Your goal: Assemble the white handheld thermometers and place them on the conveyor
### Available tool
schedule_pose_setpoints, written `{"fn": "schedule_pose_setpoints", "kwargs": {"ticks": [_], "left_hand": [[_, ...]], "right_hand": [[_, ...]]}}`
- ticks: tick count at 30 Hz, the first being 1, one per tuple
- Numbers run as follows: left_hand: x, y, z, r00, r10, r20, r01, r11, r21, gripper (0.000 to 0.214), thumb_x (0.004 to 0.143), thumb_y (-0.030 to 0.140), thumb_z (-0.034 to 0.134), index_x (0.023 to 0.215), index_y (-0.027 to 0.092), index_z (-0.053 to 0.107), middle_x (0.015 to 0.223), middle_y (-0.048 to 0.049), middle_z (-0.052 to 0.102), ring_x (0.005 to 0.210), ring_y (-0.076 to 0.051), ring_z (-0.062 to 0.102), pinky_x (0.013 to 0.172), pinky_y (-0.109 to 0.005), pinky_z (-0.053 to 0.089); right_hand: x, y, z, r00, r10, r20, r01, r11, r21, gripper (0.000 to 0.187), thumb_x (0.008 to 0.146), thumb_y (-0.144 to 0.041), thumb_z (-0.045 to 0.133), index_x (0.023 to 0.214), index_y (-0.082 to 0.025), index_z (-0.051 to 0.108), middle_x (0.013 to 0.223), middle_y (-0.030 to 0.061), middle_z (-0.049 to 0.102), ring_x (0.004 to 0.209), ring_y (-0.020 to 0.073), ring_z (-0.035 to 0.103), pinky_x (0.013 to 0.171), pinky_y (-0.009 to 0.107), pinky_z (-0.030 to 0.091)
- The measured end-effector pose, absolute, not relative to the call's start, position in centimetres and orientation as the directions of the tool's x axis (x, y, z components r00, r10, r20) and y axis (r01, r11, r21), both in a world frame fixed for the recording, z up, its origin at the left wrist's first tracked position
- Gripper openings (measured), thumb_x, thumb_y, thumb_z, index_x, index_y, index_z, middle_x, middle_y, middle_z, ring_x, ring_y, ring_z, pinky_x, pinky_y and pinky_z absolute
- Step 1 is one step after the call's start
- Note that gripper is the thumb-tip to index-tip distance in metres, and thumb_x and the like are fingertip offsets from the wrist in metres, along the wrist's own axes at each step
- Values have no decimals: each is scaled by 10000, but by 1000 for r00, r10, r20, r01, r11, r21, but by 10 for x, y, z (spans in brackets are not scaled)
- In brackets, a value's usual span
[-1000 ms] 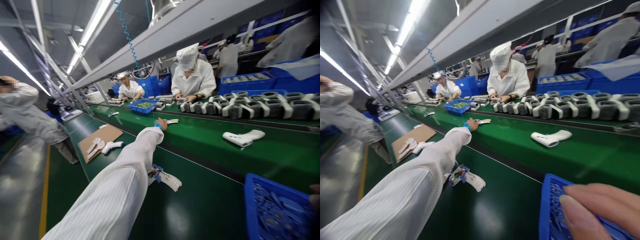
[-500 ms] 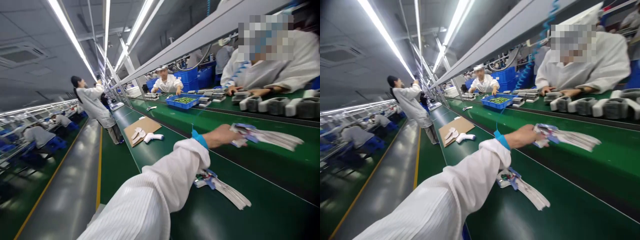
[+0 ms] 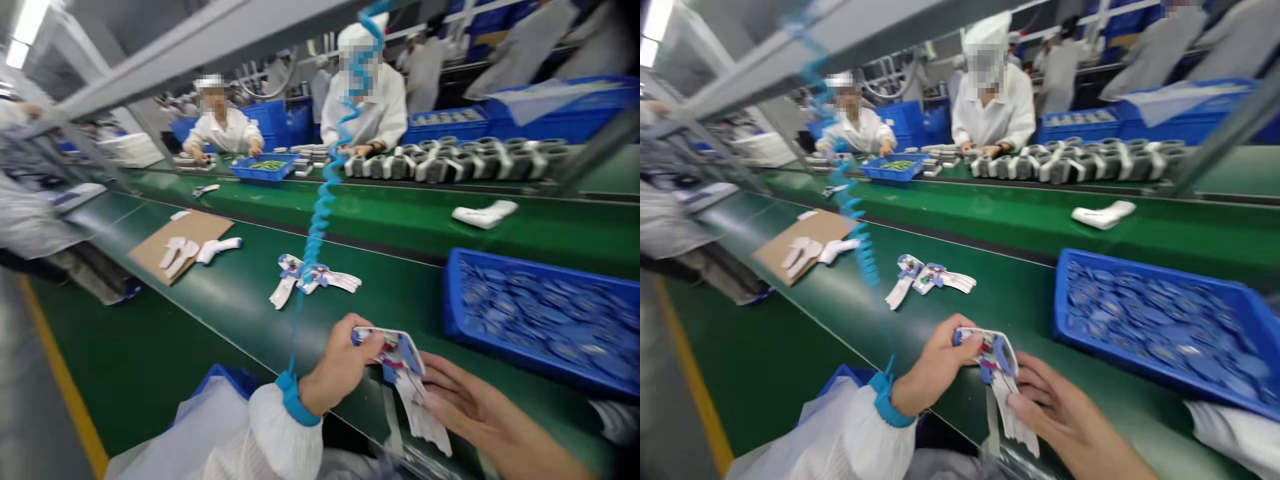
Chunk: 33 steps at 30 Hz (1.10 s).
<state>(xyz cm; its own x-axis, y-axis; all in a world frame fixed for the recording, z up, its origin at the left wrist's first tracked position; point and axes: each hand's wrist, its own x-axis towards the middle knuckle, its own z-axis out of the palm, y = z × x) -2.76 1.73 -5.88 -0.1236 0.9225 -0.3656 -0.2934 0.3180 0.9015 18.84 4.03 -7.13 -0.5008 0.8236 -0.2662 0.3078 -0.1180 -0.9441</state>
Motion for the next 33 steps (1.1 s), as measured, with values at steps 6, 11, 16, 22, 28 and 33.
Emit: {"fn": "schedule_pose_setpoints", "kwargs": {"ticks": [6, 11, 16, 22, 28, 33], "left_hand": [[-28, 8, -59, 181, 926, -331, -24, 341, 940, 622, 676, 526, 909, 1074, 164, 596, 885, -11, 642, 777, -145, 568, 725, -257, 459], [-24, 7, -50, 162, 963, -216, 398, 137, 907, 294, 857, 420, 777, 843, 171, 622, 726, 36, 595, 662, -114, 460, 621, -251, 325], [-14, 2, -55, 209, 961, -180, 330, 104, 938, 221, 907, 368, 697, 897, 165, 611, 774, 29, 596, 681, -111, 450, 626, -244, 342], [-8, -3, -67, 212, 941, -263, 168, 230, 958, 403, 788, 389, 824, 1059, 159, 633, 893, -9, 656, 741, -135, 533, 665, -243, 412], [0, -8, -60, 127, 981, -143, 417, 78, 906, 295, 884, 455, 756, 1026, 204, 694, 944, -46, 706, 831, -193, 600, 749, -296, 420], [-14, 7, -72, 25, 893, -449, 77, 446, 892, 456, 881, 592, 648, 812, 141, 653, 686, -55, 642, 541, -154, 546, 573, -284, 408]], "right_hand": [[189, 3, -73, -353, 881, -315, 429, -147, -891, 564, 929, -671, 576, 1271, -229, 651, 1221, 108, 747, 1057, 249, 726, 961, 343, 580], [203, 6, -68, -224, 964, -145, 531, -4, -847, 512, 961, -681, 492, 1211, -288, 705, 1167, 48, 761, 990, 232, 719, 835, 310, 568], [201, 18, -61, -155, 986, -63, 539, 30, -842, 415, 928, -668, 587, 956, -292, 759, 1043, 17, 743, 892, 203, 668, 753, 292, 519], [198, 19, -59, -187, 980, -60, 576, 60, -815, 384, 952, -619, 564, 896, -285, 744, 1003, 17, 719, 861, 197, 645, 766, 323, 470], [182, 9, -42, -183, 977, 109, 648, 204, -734, 373, 983, -478, 401, 745, -254, 581, 750, 49, 643, 706, 217, 587, 672, 353, 430], [216, 18, -46, 98, 963, 251, 858, 46, -511, 320, 949, -494, 442, 813, -267, 622, 761, 106, 659, 689, 268, 597, 608, 386, 323]]}}
